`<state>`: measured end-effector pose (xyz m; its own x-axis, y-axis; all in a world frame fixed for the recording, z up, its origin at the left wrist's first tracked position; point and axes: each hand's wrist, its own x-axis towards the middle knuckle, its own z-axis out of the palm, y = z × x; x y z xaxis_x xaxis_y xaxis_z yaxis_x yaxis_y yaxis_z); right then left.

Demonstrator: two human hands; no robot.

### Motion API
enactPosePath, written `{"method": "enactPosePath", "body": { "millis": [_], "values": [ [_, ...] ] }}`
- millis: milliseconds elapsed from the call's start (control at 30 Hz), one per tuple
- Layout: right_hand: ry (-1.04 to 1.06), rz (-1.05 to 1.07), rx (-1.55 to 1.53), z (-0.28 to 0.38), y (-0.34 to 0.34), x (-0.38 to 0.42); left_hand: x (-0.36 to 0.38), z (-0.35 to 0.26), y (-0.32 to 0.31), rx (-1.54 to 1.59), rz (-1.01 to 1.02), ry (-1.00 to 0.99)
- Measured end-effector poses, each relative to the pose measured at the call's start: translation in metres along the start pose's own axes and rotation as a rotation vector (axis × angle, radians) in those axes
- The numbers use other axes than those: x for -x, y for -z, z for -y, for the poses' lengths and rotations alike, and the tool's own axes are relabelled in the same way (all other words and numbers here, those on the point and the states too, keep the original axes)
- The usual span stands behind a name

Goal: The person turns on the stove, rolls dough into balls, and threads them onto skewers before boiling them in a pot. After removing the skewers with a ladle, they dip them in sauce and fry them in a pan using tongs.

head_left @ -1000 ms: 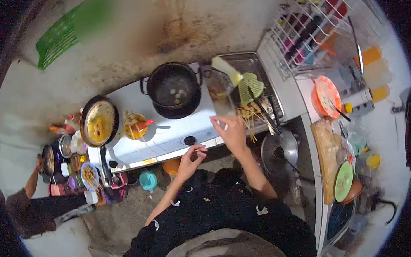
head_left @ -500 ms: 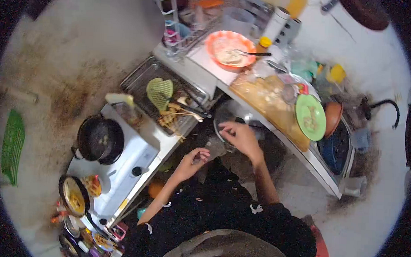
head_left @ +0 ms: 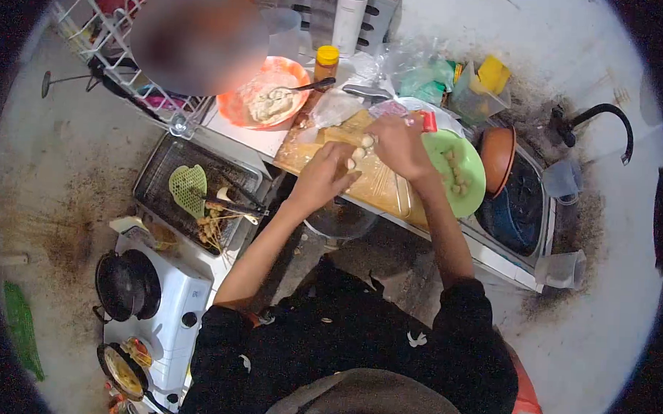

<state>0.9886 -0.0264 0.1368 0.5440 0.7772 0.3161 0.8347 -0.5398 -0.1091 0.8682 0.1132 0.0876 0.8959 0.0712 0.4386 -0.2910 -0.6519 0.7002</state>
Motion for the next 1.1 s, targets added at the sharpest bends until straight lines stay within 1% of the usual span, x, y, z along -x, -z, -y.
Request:
{"method": "enactPosePath", "body": {
  "millis": [33, 67, 133, 200, 233, 267, 300, 367, 400, 433, 467, 500, 567, 600, 667, 700, 733, 767, 800, 867, 900, 933, 967, 1000, 1033, 1067, 1100],
  "values": [
    [0.078, 0.032, 0.079, -0.002, -0.006, -0.003, -0.006, 0.003, -0.006, -0.045, 0.012, 0.042],
    [0.074, 0.035, 0.078, -0.004, -0.012, -0.006, -0.010, 0.005, -0.011, -0.092, 0.024, 0.084],
    [0.165, 0.090, 0.195, -0.006, -0.021, -0.011, -0.018, 0.003, -0.018, -0.131, -0.006, 0.089],
    [0.164, 0.136, 0.143, -0.008, -0.027, -0.017, -0.023, 0.004, -0.022, -0.172, -0.038, 0.099],
    [0.163, 0.179, 0.095, -0.009, -0.030, -0.019, -0.027, 0.007, -0.024, -0.196, 0.002, 0.123],
    [0.165, 0.180, 0.093, -0.012, -0.035, -0.020, -0.031, 0.009, -0.025, -0.219, 0.041, 0.147],
    [0.186, 0.139, 0.105, -0.012, -0.037, -0.022, -0.034, 0.012, -0.026, -0.221, 0.039, 0.147],
    [0.208, 0.097, 0.116, -0.016, -0.039, -0.025, -0.038, 0.017, -0.027, -0.164, 0.068, 0.170],
    [0.179, 0.209, 0.114, -0.015, -0.034, -0.028, -0.040, 0.016, -0.025, -0.167, 0.065, 0.173],
    [0.153, 0.321, 0.110, -0.014, -0.030, -0.030, -0.041, 0.015, -0.023, -0.101, 0.060, 0.194],
    [0.162, 0.320, 0.107, -0.013, -0.028, -0.031, -0.042, 0.015, -0.019, -0.036, 0.054, 0.215],
    [0.168, 0.277, 0.080, -0.012, -0.025, -0.031, -0.043, 0.015, -0.014, -0.041, 0.047, 0.221],
    [0.186, 0.235, 0.050, -0.007, -0.018, -0.033, -0.042, 0.014, -0.003, -0.055, 0.012, 0.145],
    [0.164, 0.189, 0.070, 0.000, -0.008, -0.035, -0.039, 0.009, 0.004, -0.063, 0.000, 0.150],
    [0.166, 0.140, 0.084, 0.014, 0.005, -0.037, -0.027, -0.006, 0.017, 0.106, -0.166, 0.099],
    [0.164, 0.091, -0.113, 0.021, 0.009, -0.036, -0.015, -0.020, 0.026, 0.212, -0.207, 0.179],
    [0.164, 0.048, -0.313, 0.031, 0.014, -0.035, 0.000, -0.031, 0.035, 0.197, -0.232, 0.188],
    [0.168, 0.087, -0.415, 0.045, 0.021, -0.033, 0.018, -0.040, 0.046, 0.270, -0.209, 0.257],
    [0.205, 0.096, -0.428, 0.058, 0.019, -0.028, 0.039, -0.047, 0.054, 0.342, -0.192, 0.329],
    [0.106, 0.257, -0.766, 0.089, 0.007, -0.018, 0.093, -0.043, 0.058, 0.303, -0.270, 0.269],
    [0.161, 0.282, -0.778, 0.110, -0.003, -0.012, 0.117, -0.063, 0.072, 0.377, -0.229, 0.434],
    [0.102, 0.410, -0.963, 0.130, -0.015, -0.003, 0.145, -0.065, 0.074, 0.380, -0.318, 0.400],
    [0.035, 0.554, -1.135, 0.150, -0.030, 0.007, 0.176, -0.063, 0.073, 0.476, -0.405, 0.455],
    [0.107, 0.507, -1.254, 0.173, -0.050, 0.018, 0.207, -0.061, 0.073, 0.570, -0.496, 0.503],
    [0.061, 0.617, -1.366, 0.193, -0.076, 0.030, 0.238, -0.060, 0.077, 0.542, -0.562, 0.519],
    [-0.012, 0.708, -1.559, 0.220, -0.093, 0.041, 0.271, -0.060, 0.081, 0.556, -0.606, 0.677],
    [-0.039, 0.747, -1.575, 0.247, -0.105, 0.054, 0.302, -0.062, 0.086, 0.578, -0.648, 0.836]
  ]
}}
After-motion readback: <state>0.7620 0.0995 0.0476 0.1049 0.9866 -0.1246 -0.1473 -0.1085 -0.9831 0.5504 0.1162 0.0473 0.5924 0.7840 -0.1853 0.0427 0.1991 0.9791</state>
